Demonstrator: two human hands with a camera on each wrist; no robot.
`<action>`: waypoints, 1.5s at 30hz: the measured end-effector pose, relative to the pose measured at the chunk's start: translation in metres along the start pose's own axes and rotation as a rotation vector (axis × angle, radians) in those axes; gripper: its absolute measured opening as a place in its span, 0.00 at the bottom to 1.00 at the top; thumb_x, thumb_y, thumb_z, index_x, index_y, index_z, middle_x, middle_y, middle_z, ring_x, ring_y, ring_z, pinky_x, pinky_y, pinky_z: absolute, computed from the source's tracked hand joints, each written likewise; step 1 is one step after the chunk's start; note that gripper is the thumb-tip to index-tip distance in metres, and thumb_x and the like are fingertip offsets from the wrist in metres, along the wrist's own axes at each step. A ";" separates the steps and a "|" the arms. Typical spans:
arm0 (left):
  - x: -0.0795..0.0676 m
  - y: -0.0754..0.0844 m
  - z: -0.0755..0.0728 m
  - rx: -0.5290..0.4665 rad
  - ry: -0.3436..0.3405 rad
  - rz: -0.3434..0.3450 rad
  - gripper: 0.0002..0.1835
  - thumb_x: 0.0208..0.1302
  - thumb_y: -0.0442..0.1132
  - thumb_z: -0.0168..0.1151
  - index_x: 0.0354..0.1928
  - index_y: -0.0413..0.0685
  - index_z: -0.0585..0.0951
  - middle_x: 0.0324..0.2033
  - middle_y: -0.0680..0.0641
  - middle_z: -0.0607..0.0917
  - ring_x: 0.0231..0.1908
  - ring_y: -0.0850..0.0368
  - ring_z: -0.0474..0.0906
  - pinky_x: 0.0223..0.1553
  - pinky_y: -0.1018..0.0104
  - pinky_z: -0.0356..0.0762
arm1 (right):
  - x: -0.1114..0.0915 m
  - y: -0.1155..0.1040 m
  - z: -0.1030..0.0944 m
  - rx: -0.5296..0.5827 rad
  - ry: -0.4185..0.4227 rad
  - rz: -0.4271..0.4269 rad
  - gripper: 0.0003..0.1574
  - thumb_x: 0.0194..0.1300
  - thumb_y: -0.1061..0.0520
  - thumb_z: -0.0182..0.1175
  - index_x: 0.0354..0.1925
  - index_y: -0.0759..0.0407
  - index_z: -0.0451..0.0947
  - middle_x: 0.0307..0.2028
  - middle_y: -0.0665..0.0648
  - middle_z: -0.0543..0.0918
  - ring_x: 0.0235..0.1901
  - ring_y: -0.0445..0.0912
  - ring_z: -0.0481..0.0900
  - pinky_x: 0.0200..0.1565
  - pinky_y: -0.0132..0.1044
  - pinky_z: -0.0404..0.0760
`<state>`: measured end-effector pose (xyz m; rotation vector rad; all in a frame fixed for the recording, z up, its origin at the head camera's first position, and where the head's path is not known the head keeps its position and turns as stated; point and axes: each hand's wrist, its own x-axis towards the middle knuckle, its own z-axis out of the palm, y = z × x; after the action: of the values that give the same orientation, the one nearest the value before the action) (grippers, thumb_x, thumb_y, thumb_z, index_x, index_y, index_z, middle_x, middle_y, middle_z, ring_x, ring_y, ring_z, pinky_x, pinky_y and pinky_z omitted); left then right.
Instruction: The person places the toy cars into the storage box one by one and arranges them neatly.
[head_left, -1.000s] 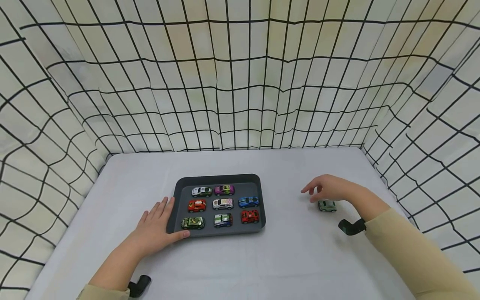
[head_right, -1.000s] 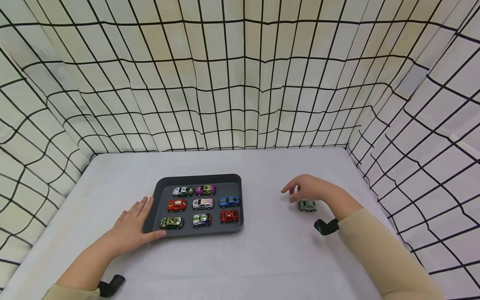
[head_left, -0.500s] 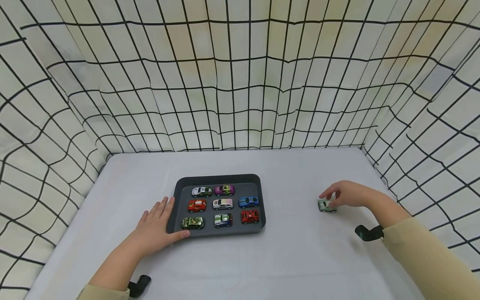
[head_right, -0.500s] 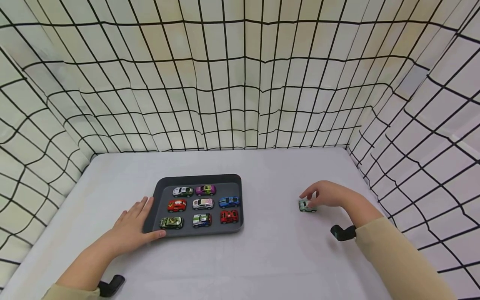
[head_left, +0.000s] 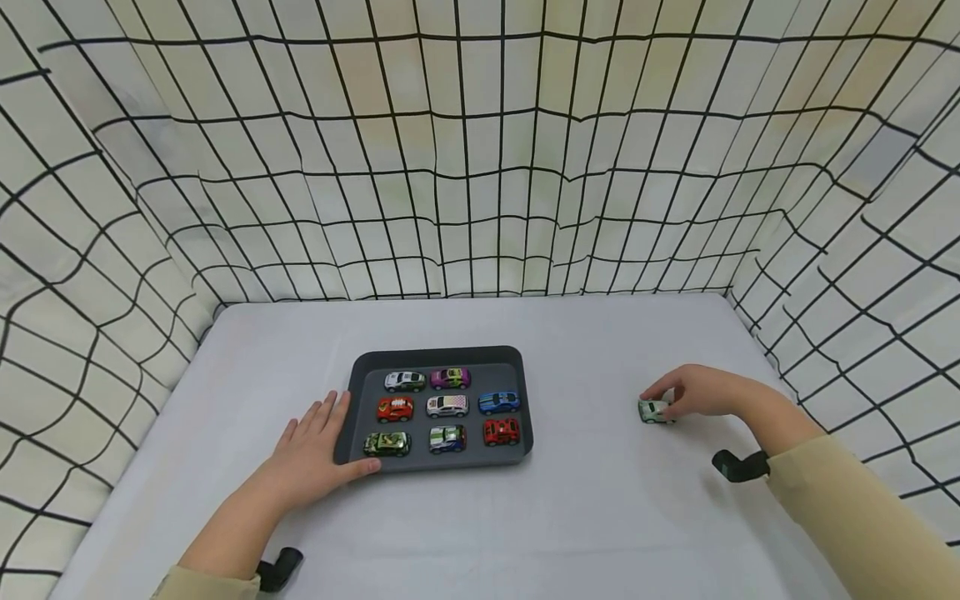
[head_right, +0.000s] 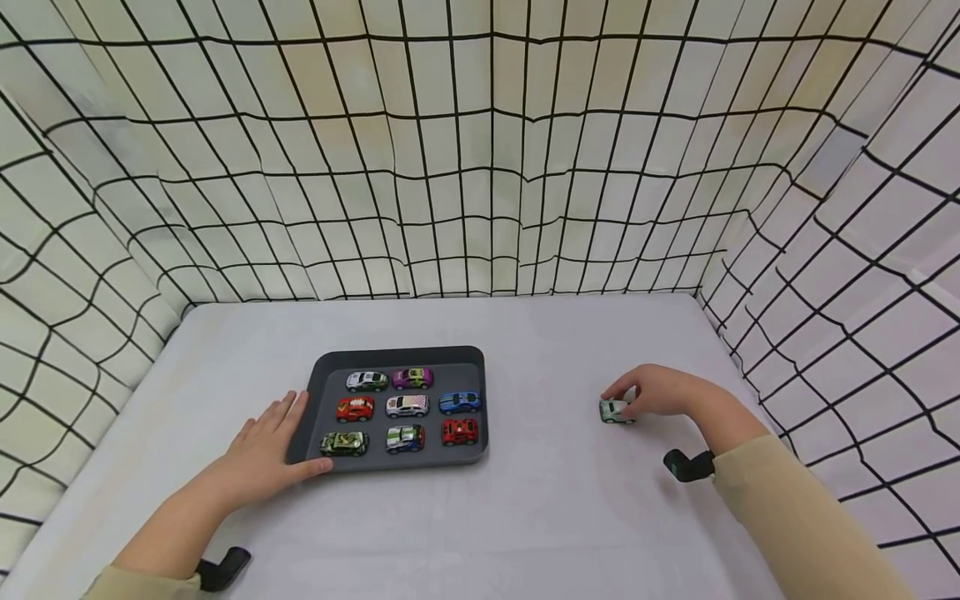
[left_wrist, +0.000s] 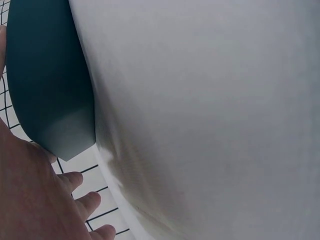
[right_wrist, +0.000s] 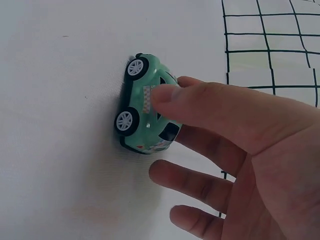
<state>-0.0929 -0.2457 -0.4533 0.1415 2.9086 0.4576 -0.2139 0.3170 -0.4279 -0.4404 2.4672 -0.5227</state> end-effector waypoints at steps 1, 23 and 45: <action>0.000 0.000 0.000 0.000 0.001 0.000 0.69 0.48 0.79 0.60 0.77 0.36 0.46 0.74 0.28 0.48 0.72 0.27 0.44 0.68 0.28 0.39 | 0.000 0.000 0.000 -0.004 0.000 0.002 0.21 0.60 0.54 0.70 0.53 0.42 0.85 0.47 0.52 0.82 0.41 0.48 0.75 0.39 0.42 0.77; 0.001 0.003 -0.003 -0.003 -0.003 -0.003 0.69 0.49 0.77 0.61 0.77 0.36 0.46 0.75 0.28 0.48 0.72 0.27 0.43 0.68 0.28 0.39 | 0.002 -0.001 -0.003 0.035 -0.005 -0.046 0.24 0.58 0.54 0.71 0.54 0.42 0.85 0.48 0.49 0.81 0.42 0.49 0.72 0.39 0.42 0.74; 0.000 -0.001 0.000 0.001 -0.008 -0.008 0.70 0.48 0.79 0.60 0.77 0.36 0.45 0.75 0.28 0.48 0.72 0.27 0.43 0.68 0.28 0.39 | 0.028 -0.045 -0.011 0.038 -0.036 -0.144 0.25 0.59 0.53 0.70 0.56 0.40 0.84 0.51 0.47 0.81 0.43 0.49 0.72 0.40 0.41 0.73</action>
<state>-0.0932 -0.2468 -0.4541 0.1321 2.9002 0.4538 -0.2333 0.2692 -0.4119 -0.6102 2.3989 -0.6142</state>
